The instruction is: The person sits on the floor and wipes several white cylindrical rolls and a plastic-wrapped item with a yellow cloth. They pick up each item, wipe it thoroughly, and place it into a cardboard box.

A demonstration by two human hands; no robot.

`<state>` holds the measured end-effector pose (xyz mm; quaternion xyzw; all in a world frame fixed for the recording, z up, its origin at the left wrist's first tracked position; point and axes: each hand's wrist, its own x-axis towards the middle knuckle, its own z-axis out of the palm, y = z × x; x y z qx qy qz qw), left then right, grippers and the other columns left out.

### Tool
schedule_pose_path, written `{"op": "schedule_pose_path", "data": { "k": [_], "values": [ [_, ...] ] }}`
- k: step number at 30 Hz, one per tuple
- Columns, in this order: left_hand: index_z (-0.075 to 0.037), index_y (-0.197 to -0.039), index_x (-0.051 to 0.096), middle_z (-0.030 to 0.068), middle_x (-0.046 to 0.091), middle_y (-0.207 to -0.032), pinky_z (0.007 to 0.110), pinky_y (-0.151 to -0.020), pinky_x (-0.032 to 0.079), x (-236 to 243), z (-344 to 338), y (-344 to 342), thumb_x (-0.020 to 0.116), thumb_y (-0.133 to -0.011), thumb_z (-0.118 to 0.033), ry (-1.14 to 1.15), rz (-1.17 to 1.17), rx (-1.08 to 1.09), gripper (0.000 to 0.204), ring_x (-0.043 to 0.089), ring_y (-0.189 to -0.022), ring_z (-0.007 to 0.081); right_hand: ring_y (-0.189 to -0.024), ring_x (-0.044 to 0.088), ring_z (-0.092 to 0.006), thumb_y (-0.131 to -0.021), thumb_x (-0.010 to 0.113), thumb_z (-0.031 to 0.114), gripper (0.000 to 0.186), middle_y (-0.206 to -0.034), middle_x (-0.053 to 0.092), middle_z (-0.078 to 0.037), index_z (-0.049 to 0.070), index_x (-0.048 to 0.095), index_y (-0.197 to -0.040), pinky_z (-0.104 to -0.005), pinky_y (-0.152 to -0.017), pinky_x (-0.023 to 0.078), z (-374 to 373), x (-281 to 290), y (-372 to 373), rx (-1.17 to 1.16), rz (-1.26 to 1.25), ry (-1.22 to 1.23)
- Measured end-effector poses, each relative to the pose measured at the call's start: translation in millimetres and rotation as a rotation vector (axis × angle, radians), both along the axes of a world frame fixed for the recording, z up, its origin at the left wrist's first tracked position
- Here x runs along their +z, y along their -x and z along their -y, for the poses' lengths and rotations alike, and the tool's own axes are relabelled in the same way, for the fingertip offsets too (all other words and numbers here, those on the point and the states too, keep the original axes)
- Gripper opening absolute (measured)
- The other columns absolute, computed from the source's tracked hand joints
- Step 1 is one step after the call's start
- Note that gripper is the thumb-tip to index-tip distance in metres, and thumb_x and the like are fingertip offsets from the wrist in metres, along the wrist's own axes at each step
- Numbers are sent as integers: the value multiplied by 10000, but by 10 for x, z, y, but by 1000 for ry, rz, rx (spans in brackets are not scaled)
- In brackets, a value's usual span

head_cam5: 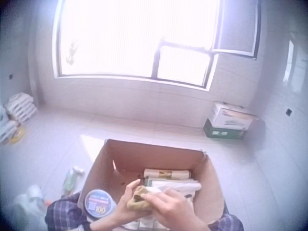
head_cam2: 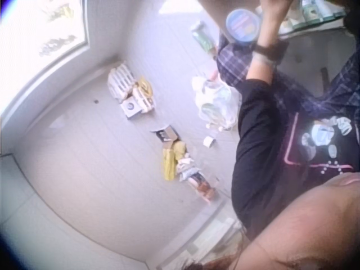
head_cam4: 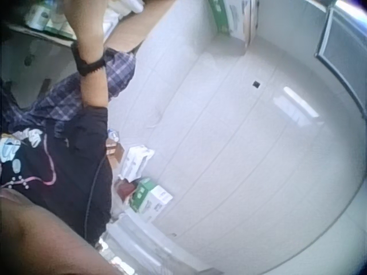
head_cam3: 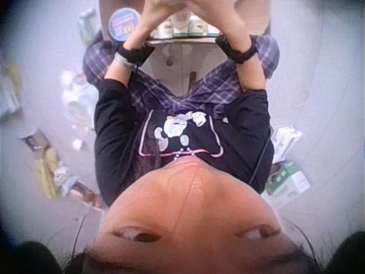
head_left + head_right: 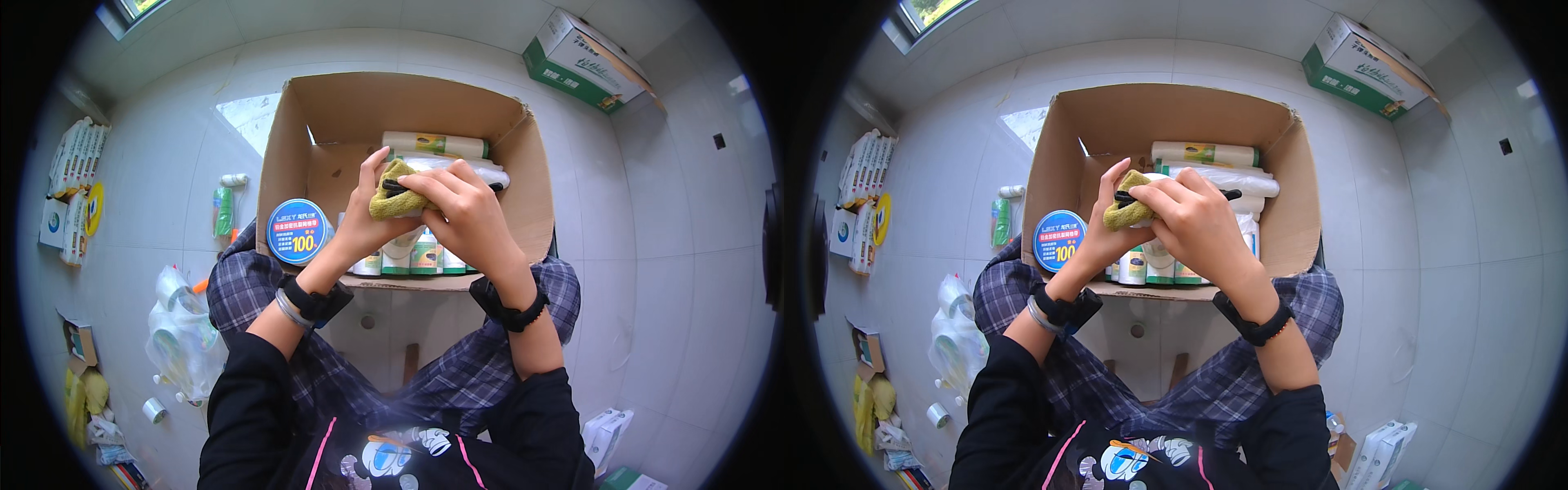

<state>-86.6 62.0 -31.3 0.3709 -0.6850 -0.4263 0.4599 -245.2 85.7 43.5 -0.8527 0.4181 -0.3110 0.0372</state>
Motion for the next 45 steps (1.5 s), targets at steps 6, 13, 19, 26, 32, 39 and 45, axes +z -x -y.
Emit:
{"op": "schedule_pose_path", "data": {
  "k": [6, 13, 19, 26, 32, 39, 45],
  "values": [
    [-11, -1306, 241, 172, 493, -1169, 345, -887, 466, -27, 49, -52, 791, -646, -99, 18, -42, -33, 864, 537, -1074, 247, -782, 532, -237, -684, 598, 10, 344, -885, 621, -68, 97, 616, -1016, -345, -732, 477, -53, 21, 93, 67, 106, -127],
    [-96, -1332, 322, 155, 467, -1111, 363, -881, 470, -148, 343, -388, 757, -667, -177, -89, -8, 79, 800, 532, -1034, 258, -836, 594, -186, -750, 585, 17, 343, -857, 613, -120, 61, 577, -1090, -293, -750, 474, 5, -230, 265, -158, 615, -463],
    [-142, -1239, 477, 124, 449, -1067, 378, -897, 453, 66, 290, -624, 738, -673, -272, -84, 411, 36, 636, 501, -1056, 266, -875, 592, -154, -807, 586, 86, 297, -955, 622, -105, -18, 534, -1081, -273, -776, 466, 134, -716, 262, -318, 909, -651],
    [-97, -1231, 440, 154, 510, -1094, 356, -856, 463, 78, 237, -739, 705, -735, -389, -152, 449, 116, 633, 534, -1010, 245, -914, 591, -192, -797, 617, 130, 318, -976, 618, -118, 3, 534, -1077, -306, -815, 454, 168, -819, 78, -310, 875, -716],
    [-63, -1231, 440, 190, 446, -1167, 388, -928, 380, 166, 175, -711, 518, -881, -406, -265, 250, 74, 497, 458, -1114, 304, -932, 606, -268, -789, 630, 159, 369, -1000, 613, -180, -6, 509, -1096, -334, -812, 460, 208, -593, -261, -335, 867, -661],
    [-25, -1236, 425, 193, 457, -1150, 369, -946, 348, 186, 185, -680, 451, -923, -359, -78, 365, 152, 459, 455, -1105, 321, -979, 548, -292, -833, 547, 129, 474, -1123, 474, -195, -72, 426, -1244, -329, -827, 447, 182, -601, -571, -74, 761, -568],
    [-21, -1226, 435, 189, 463, -1104, 363, -907, 376, 117, 169, -699, 480, -912, -331, -20, 353, 142, 444, 477, -1053, 314, -978, 549, -335, -797, 592, 159, 620, -1192, 389, -166, 68, 341, -1358, -382, -845, 463, 153, -615, -591, -38, 538, -539]
  ]
}}
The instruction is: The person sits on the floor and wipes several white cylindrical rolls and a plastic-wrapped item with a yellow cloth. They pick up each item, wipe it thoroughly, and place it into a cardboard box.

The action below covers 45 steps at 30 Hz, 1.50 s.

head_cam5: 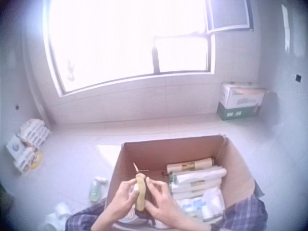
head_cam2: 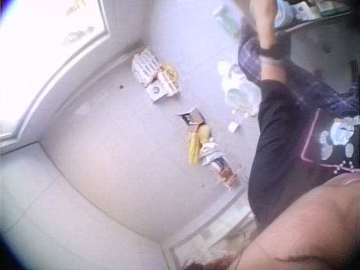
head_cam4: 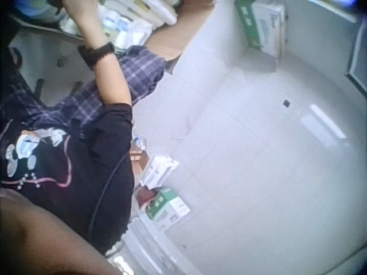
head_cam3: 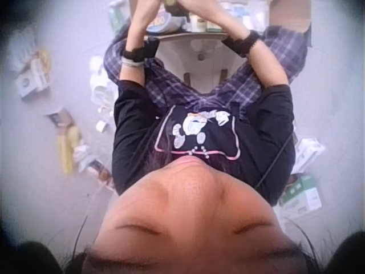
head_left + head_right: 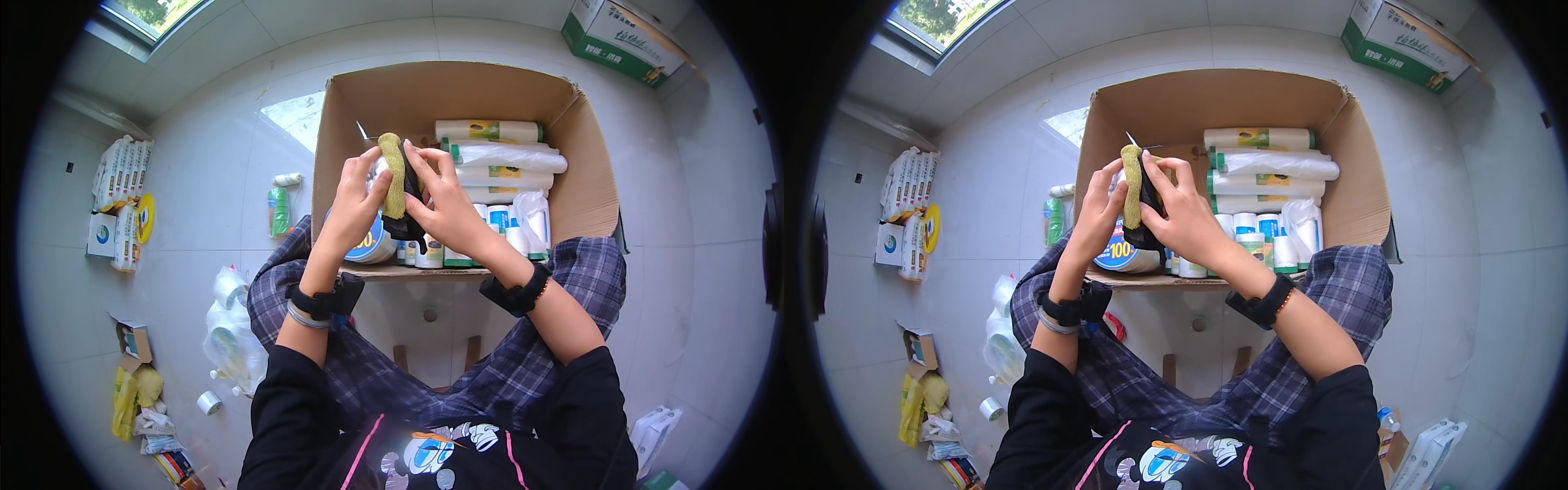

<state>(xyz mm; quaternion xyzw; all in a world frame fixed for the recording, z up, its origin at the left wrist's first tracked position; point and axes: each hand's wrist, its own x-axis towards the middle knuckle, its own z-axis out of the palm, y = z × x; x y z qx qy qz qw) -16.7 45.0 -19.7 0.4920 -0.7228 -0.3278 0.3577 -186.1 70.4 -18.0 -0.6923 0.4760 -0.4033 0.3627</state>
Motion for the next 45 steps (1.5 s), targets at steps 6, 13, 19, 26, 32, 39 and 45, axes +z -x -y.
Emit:
{"op": "schedule_pose_path", "data": {
  "k": [6, 13, 19, 26, 32, 39, 45],
  "values": [
    [-18, -1191, 461, 180, 482, -1067, 362, -881, 390, 8, -17, -1, 529, -884, -335, 42, 44, 2, 447, 498, -1011, 302, -1124, 483, -373, -786, 562, 126, 589, -1296, 431, -224, 36, 367, -1334, -396, -938, 416, 67, -28, 46, 31, -131, 103],
    [-29, -1157, 484, 164, 493, -1030, 346, -858, 403, -51, 7, -58, 551, -869, -337, 3, 15, 41, 427, 512, -966, 275, -1116, 491, -364, -765, 528, 110, 567, -1246, 477, -230, 19, 395, -1308, -368, -954, 401, 134, -322, 165, 65, -145, -114],
    [-37, -1161, 487, 162, 494, -1024, 353, -863, 396, -86, 25, -92, 531, -876, -332, 17, 21, 58, 412, 506, -968, 278, -1086, 533, -340, -757, 506, 102, 520, -1182, 539, -218, 18, 451, -1268, -346, -941, 411, 182, -471, 223, 29, -66, -370],
    [-36, -1169, 484, 162, 497, -1024, 357, -847, 401, -29, -66, -58, 552, -854, -292, 64, 70, 23, 411, 506, -965, 284, -876, 584, -382, -741, 503, 49, 469, -969, 583, -252, -3, 507, -1206, -386, -804, 461, 91, -200, 23, -26, 149, 25],
    [-42, -1133, 517, 141, 549, -999, 346, -810, 439, -122, -47, -39, 688, -753, -249, 77, 36, 90, 465, 550, -926, 270, -913, 579, -372, -746, 491, 27, 466, -1006, 581, -247, 15, 509, -1212, -382, -818, 467, 95, -374, 93, -15, 82, 24],
    [-57, -1107, 526, 106, 569, -980, 288, -776, 461, -67, -81, -159, 643, -812, -290, -30, -165, 264, 393, 550, -906, 178, -1113, 493, -353, -764, 451, 1, 453, -1182, 525, -213, 20, 499, -1215, -373, -969, 394, 70, -549, 241, -38, -111, -8],
    [-69, -1192, 441, 130, 501, -1050, 306, -729, 506, -123, 13, -406, 592, -817, -408, -14, -527, 373, 527, 543, -966, 230, -1050, 539, -323, -755, 462, -4, 457, -1199, 533, -172, 27, 513, -1208, -379, -922, 432, 190, -520, 574, -177, -341, 229]
  ]
}}
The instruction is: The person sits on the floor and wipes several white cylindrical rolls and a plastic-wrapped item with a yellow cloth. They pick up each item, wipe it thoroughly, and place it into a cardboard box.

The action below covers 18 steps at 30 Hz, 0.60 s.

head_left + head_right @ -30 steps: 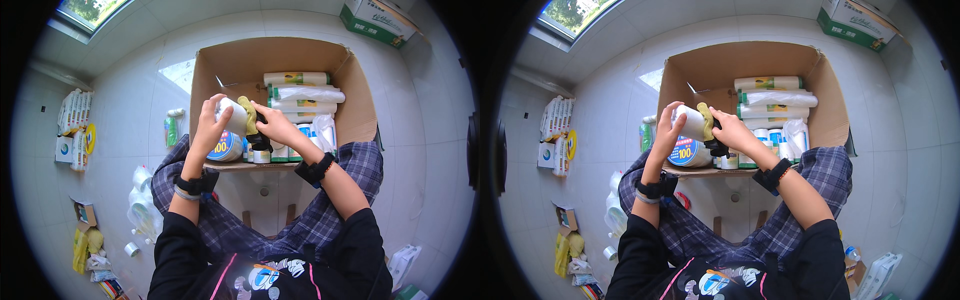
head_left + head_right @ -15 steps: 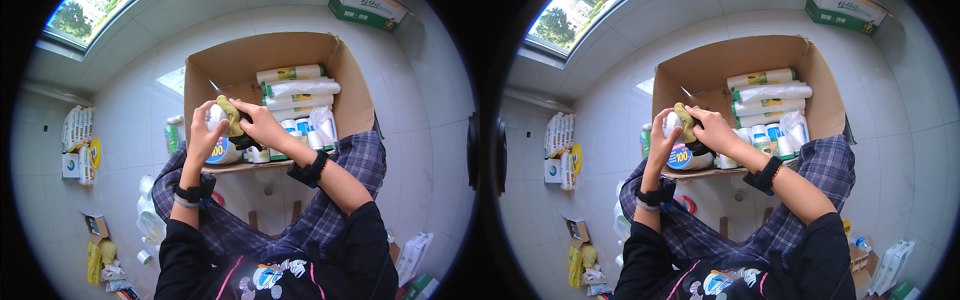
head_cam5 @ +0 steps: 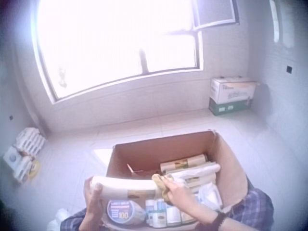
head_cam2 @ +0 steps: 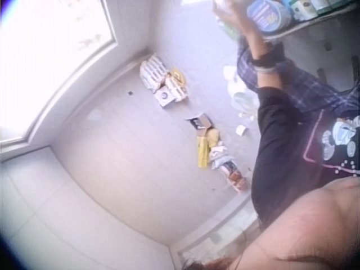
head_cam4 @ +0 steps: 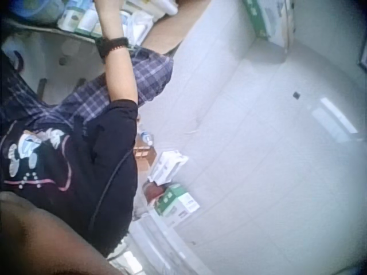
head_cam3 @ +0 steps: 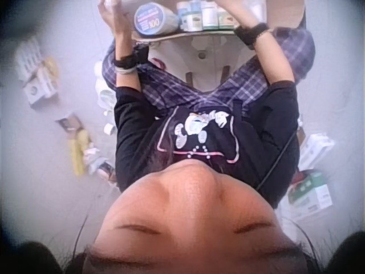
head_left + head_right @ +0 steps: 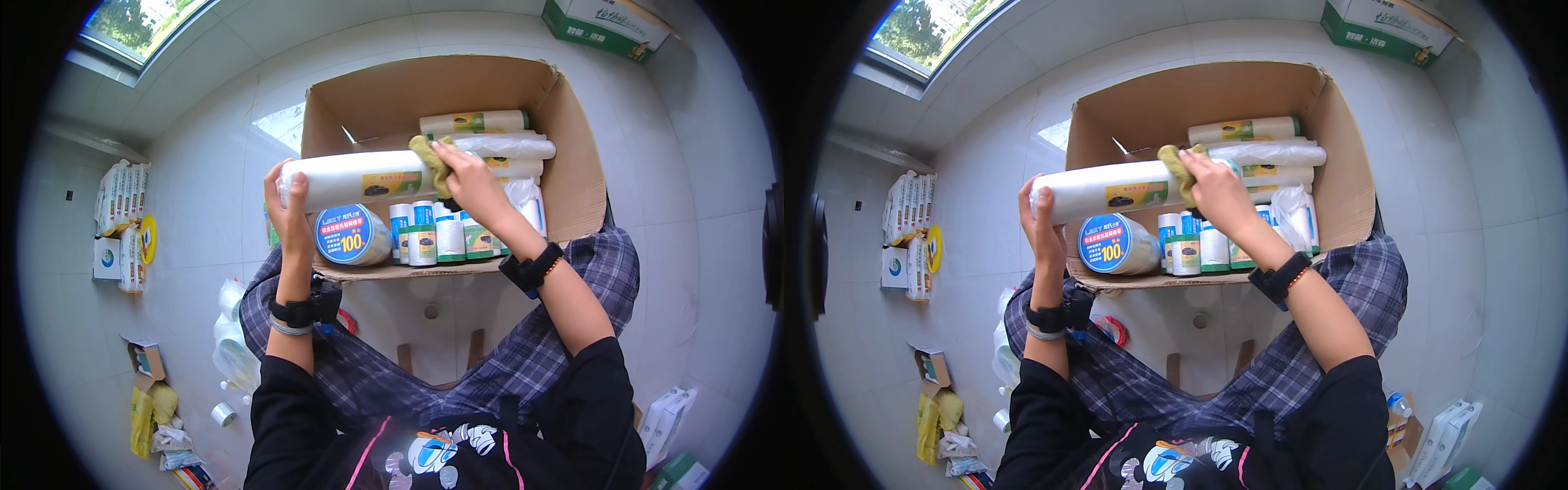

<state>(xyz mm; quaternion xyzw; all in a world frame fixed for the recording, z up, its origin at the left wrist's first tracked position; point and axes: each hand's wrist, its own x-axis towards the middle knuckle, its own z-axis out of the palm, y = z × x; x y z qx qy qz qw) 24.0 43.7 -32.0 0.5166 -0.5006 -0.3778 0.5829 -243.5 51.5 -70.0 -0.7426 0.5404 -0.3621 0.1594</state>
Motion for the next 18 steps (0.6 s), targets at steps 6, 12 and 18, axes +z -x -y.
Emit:
{"op": "schedule_pose_path", "data": {
  "k": [6, 12, 18],
  "values": [
    [-77, -1177, 396, 160, 483, -1089, 406, -769, 528, -5, -27, 117, 546, -840, -404, -172, -311, 57, 492, 548, -990, 286, -992, 553, -324, -770, 479, 9, 492, -1247, 510, -144, 56, 477, -1260, -376, -890, 444, 62, -71, 329, -302, -147, 80],
    [-90, -1185, 357, 161, 425, -1136, 474, -767, 527, -178, -16, 227, 493, -865, -420, -372, -533, -17, 480, 477, -1079, 312, -932, 562, -324, -767, 500, -2, 500, -1258, 504, -146, 53, 480, -1264, -376, -883, 448, 109, 6, 413, -411, -208, 201],
    [-105, -1173, 358, 156, 422, -1142, 500, -786, 515, -206, -34, 421, 478, -874, -426, -440, -620, 15, 455, 472, -1084, 321, -879, 566, -283, -734, 531, -30, 526, -1263, 502, -148, 11, 475, -1256, -369, -835, 477, -43, 155, -47, -205, -167, 283]
  ]
}}
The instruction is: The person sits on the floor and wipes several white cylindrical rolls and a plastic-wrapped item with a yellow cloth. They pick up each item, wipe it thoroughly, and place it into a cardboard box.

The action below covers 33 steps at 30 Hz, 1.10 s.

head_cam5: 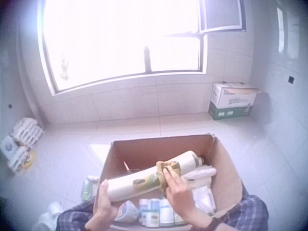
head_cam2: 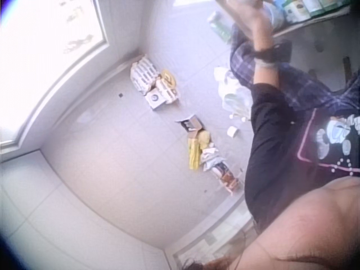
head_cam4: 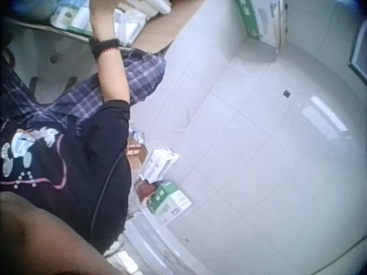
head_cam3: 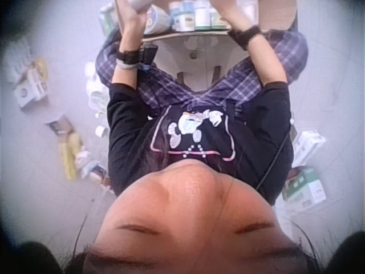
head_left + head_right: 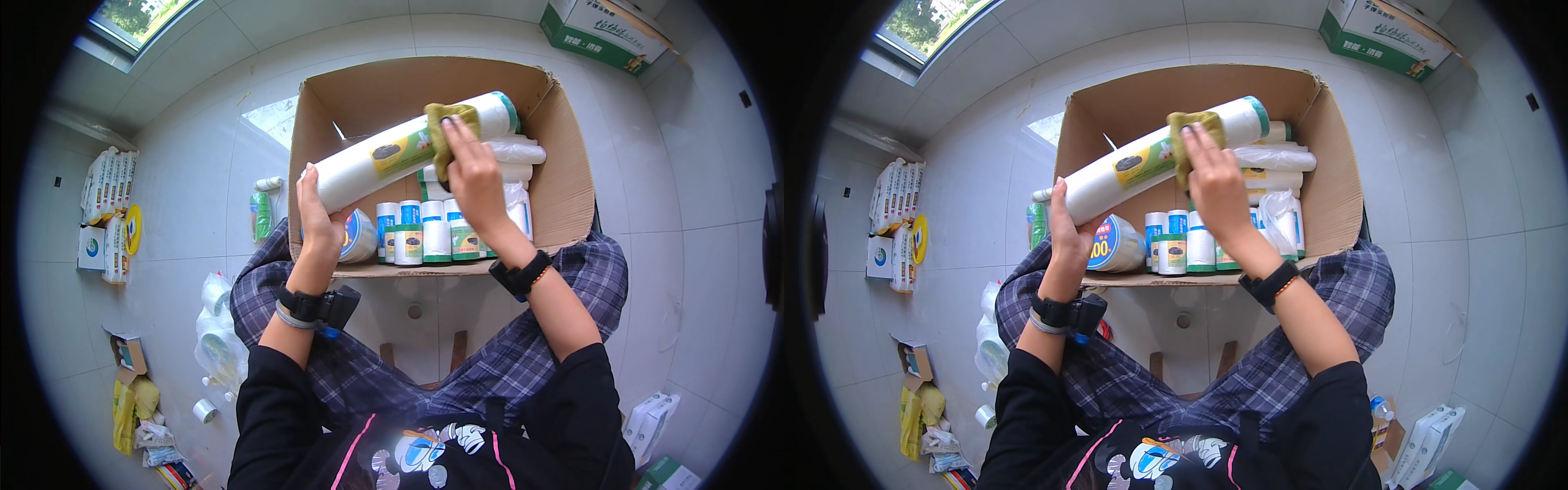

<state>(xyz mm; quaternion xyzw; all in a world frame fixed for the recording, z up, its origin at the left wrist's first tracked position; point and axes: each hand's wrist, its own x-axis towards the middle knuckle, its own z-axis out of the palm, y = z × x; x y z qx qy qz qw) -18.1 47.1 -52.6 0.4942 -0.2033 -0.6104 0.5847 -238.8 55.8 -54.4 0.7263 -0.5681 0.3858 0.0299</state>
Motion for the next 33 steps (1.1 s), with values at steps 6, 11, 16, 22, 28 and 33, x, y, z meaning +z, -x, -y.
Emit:
{"op": "schedule_pose_path", "data": {
  "k": [6, 11, 16, 22, 28, 33],
  "values": [
    [-117, -1129, 372, 117, 476, -1095, 435, -758, 509, -72, -8, 187, 472, -885, -448, -18, -53, -93, 422, 512, -1011, 258, -839, 569, -256, -734, 567, 27, 474, -1258, 507, -152, 21, 528, -1207, -321, -746, 516, -259, 56, -511, 290, -99, 115],
    [-114, -988, 481, 58, 565, -914, 316, -740, 491, -79, 35, 312, 411, -932, -395, 1, -214, -172, 295, 572, -834, 169, -720, 515, -192, -707, 571, 13, 480, -1243, 528, -122, 34, 550, -1186, -273, -722, 503, -407, 228, -634, 344, -150, 87],
    [-84, -1042, 520, 68, 592, -970, 322, -728, 493, 105, 84, 360, 371, -931, -433, 117, -198, -119, 395, 583, -899, 180, -726, 534, -179, -729, 588, 88, 425, -1191, 566, -82, 81, 583, -1153, -264, -688, 522, -212, 309, -479, 280, -186, 228],
    [-53, -1238, 349, 184, 463, -1186, 496, -840, 508, 390, 22, 327, 326, -919, -470, 70, -68, -38, 525, 495, -1102, 339, -818, 561, -217, -716, 619, 12, 509, -1227, 552, -85, 82, 550, -1216, -311, -766, 502, 34, 556, -92, 106, -160, 217],
    [-11, -1237, 332, 221, 440, -1192, 510, -890, 478, 399, 19, 253, 356, -924, -462, 124, -110, 57, 550, 478, -1112, 379, -957, 583, -245, -771, 504, -58, 511, -1270, 517, -104, 117, 523, -1250, -344, -836, 470, 314, 613, 490, -208, 118, 373],
    [-5, -1230, 358, 212, 460, -1191, 506, -903, 466, 422, 29, 221, 335, -922, -482, 151, -151, 74, 569, 474, -1121, 377, -946, 581, -163, -896, 451, 57, 285, -1057, 588, -91, 17, 525, -1168, -254, -824, 467, 494, 491, 788, -146, 1748, 135]
  ]
}}
